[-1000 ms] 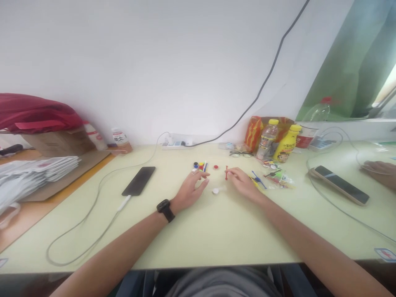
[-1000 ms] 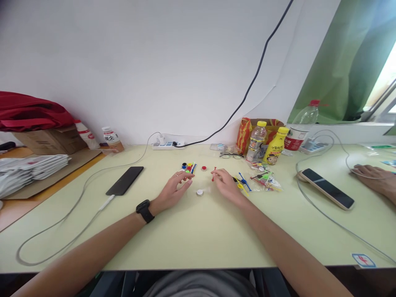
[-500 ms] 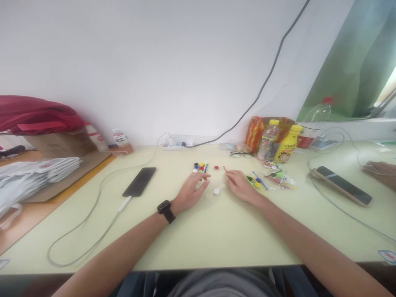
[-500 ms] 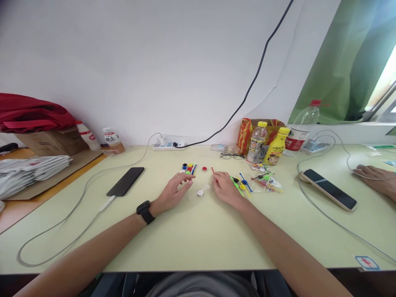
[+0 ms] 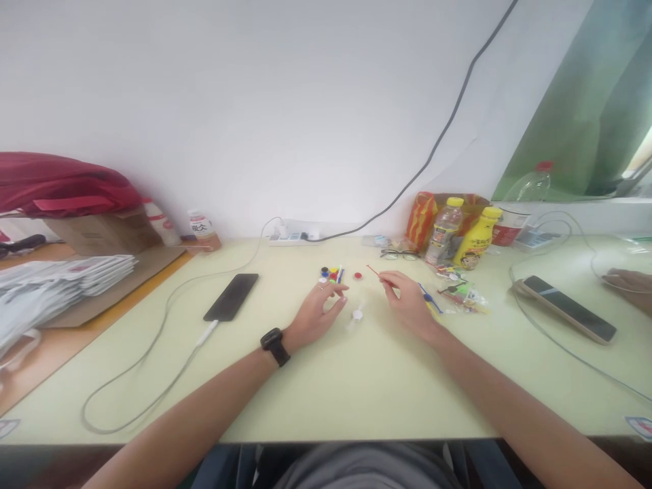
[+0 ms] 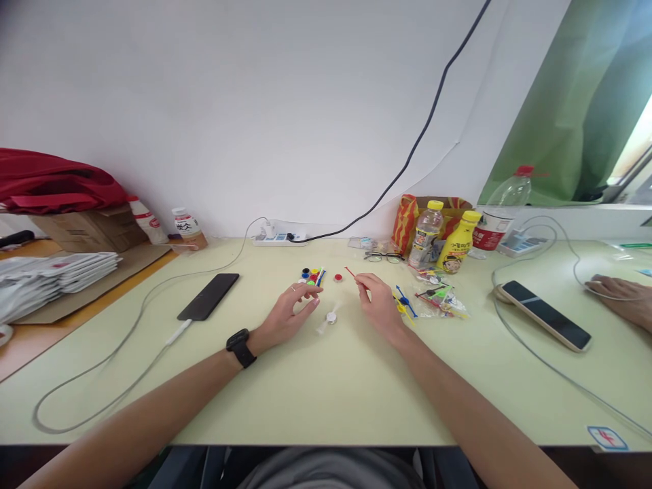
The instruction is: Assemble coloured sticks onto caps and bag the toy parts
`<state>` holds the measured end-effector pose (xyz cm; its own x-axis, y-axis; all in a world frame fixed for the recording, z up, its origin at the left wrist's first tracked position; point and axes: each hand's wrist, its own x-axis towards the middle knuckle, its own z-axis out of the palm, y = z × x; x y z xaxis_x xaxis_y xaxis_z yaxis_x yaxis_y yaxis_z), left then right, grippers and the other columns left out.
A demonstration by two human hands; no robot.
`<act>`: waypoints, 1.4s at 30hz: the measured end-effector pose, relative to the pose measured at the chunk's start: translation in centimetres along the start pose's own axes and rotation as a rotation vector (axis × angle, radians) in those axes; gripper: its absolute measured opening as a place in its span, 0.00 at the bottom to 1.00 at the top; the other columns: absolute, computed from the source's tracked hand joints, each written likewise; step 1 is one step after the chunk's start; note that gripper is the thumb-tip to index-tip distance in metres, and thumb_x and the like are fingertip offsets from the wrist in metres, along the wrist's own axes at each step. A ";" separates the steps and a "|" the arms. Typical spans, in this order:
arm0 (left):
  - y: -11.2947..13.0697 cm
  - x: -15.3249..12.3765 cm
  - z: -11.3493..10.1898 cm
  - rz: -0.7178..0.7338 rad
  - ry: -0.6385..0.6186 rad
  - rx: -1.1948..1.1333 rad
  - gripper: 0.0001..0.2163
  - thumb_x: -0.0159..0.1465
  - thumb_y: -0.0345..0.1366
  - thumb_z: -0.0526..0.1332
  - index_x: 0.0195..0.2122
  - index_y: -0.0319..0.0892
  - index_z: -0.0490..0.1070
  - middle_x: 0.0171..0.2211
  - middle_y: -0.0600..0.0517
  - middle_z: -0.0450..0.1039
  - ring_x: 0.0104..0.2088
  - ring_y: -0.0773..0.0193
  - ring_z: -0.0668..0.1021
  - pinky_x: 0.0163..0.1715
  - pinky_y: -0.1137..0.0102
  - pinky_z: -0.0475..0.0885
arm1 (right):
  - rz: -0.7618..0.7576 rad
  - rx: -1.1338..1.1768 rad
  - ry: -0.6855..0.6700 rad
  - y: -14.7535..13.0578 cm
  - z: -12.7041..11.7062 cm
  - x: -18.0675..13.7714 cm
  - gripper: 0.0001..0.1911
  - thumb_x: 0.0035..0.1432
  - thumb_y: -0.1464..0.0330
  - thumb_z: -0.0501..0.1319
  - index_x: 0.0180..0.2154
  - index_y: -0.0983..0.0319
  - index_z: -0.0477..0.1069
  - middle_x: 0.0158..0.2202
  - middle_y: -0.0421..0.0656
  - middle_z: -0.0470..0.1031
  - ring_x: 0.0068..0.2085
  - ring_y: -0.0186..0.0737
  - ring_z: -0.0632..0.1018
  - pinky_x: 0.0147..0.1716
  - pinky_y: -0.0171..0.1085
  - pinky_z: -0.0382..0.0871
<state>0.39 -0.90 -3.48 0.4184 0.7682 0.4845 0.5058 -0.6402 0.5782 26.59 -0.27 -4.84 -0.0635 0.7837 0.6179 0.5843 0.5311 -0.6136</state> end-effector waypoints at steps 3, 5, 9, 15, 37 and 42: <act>-0.2 0.0 0.1 0.009 0.016 0.004 0.13 0.72 0.41 0.59 0.56 0.51 0.73 0.46 0.49 0.76 0.49 0.58 0.76 0.52 0.62 0.72 | 0.002 0.046 0.022 -0.6 -0.2 -0.1 0.14 0.67 0.69 0.54 0.43 0.60 0.78 0.45 0.48 0.81 0.45 0.47 0.81 0.49 0.47 0.75; -0.3 0.0 0.2 0.011 0.024 0.004 0.13 0.72 0.41 0.59 0.57 0.51 0.72 0.47 0.50 0.76 0.49 0.58 0.76 0.51 0.62 0.72 | 0.020 0.086 0.044 -0.8 -0.3 -0.2 0.13 0.67 0.68 0.54 0.42 0.59 0.78 0.44 0.48 0.81 0.45 0.47 0.81 0.48 0.46 0.76; -0.4 0.0 0.2 0.009 0.033 -0.001 0.14 0.72 0.41 0.59 0.57 0.51 0.72 0.47 0.49 0.76 0.50 0.58 0.76 0.51 0.62 0.72 | 0.117 0.170 0.087 -0.8 -0.4 -0.2 0.11 0.67 0.63 0.58 0.44 0.59 0.76 0.44 0.48 0.81 0.46 0.48 0.82 0.50 0.47 0.77; -0.4 0.1 0.0 0.015 0.039 0.007 0.13 0.72 0.41 0.59 0.56 0.49 0.73 0.45 0.48 0.76 0.49 0.57 0.76 0.53 0.60 0.72 | 0.166 0.240 0.140 -0.4 -0.4 -0.1 0.11 0.66 0.60 0.60 0.42 0.60 0.76 0.44 0.50 0.80 0.45 0.48 0.82 0.48 0.47 0.78; -0.6 0.1 0.2 0.023 0.017 0.002 0.12 0.72 0.40 0.59 0.55 0.50 0.73 0.45 0.49 0.76 0.50 0.56 0.76 0.55 0.57 0.72 | 0.112 -0.006 -0.252 1.3 1.1 -0.8 0.22 0.64 0.72 0.55 0.57 0.60 0.76 0.60 0.50 0.75 0.61 0.50 0.75 0.63 0.51 0.66; -0.5 0.0 0.2 0.026 0.020 0.001 0.13 0.72 0.40 0.59 0.56 0.51 0.73 0.45 0.49 0.76 0.50 0.56 0.76 0.55 0.58 0.72 | 0.137 0.015 -0.281 1.7 1.2 -0.7 0.23 0.64 0.72 0.56 0.60 0.61 0.73 0.62 0.51 0.73 0.52 0.46 0.80 0.54 0.46 0.75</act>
<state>0.30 -0.56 -3.95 0.4161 0.7509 0.5128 0.4960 -0.6601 0.5642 26.64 0.45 -6.87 -0.2076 0.9054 0.3704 0.5913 0.4178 -0.6898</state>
